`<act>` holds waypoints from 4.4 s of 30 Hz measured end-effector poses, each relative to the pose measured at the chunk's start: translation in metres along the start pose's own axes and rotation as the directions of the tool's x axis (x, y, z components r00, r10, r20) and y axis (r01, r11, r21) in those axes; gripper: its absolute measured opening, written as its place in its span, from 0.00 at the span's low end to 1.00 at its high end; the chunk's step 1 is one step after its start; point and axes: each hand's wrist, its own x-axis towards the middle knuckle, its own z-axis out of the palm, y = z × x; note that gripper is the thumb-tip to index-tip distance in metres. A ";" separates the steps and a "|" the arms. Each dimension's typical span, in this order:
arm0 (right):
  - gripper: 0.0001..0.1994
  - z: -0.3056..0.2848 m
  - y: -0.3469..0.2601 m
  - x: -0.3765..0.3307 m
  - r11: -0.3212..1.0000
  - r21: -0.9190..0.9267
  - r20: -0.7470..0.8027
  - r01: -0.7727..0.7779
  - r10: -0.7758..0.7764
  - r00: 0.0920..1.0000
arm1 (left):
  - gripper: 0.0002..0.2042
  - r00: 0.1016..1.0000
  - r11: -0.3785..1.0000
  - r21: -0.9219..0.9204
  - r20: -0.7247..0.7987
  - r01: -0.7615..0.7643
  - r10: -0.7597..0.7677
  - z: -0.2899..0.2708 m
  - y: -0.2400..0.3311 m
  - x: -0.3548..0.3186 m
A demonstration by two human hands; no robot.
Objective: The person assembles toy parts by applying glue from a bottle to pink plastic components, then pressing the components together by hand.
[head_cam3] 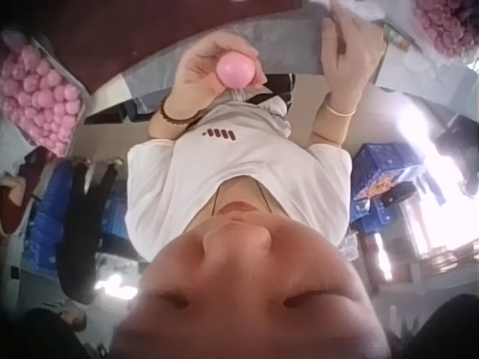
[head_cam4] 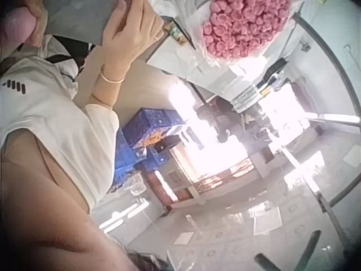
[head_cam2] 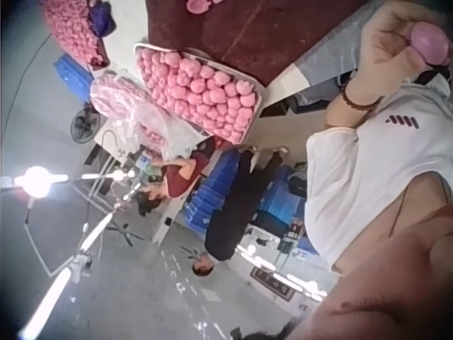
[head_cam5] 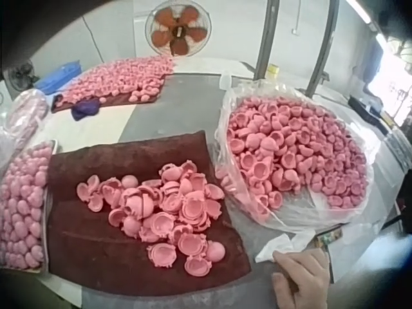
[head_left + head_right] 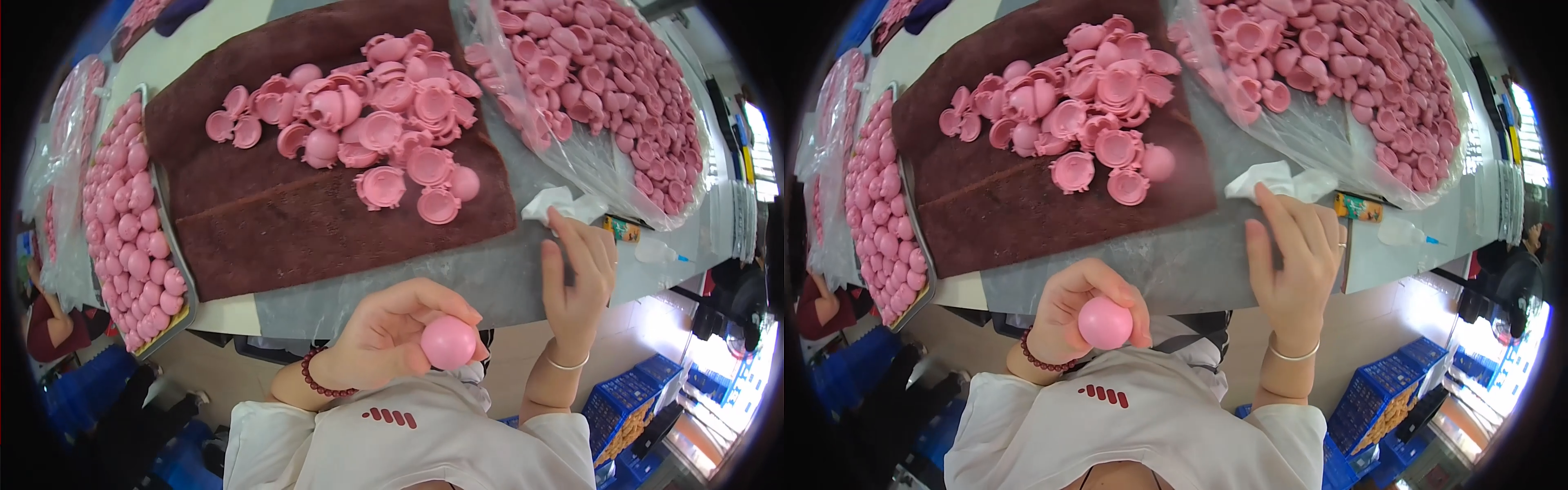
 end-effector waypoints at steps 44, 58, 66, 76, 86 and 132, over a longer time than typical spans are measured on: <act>0.49 0.022 -0.055 -0.001 -0.548 0.834 0.256 -0.065 0.279 0.926 | 0.27 0.856 -0.304 0.879 0.448 -0.369 0.258 0.022 -0.032 0.004; 0.49 0.023 -0.069 -0.003 -0.520 0.852 0.244 -0.065 0.284 0.927 | 0.17 0.828 0.056 0.904 0.361 -0.423 0.430 0.018 -0.032 0.012; 0.49 0.025 -0.069 -0.006 -0.527 0.848 0.220 -0.060 0.248 0.943 | 0.14 0.854 0.204 0.880 0.322 -0.429 0.409 0.016 -0.035 0.012; 0.58 0.033 -0.076 -0.006 -0.531 0.846 0.110 0.044 0.255 0.961 | 0.16 0.551 -0.072 0.784 0.496 -0.617 0.671 0.017 -0.040 0.007; 0.52 0.036 -0.100 -0.005 -0.128 0.970 -0.129 0.208 0.453 0.882 | 0.16 0.382 -0.153 0.771 0.465 -0.618 0.799 0.030 -0.076 0.022; 0.48 0.042 -0.095 -0.010 -0.121 0.970 -0.162 0.212 0.329 0.930 | 0.12 0.093 -0.110 0.791 0.206 -0.602 0.974 0.034 -0.095 0.030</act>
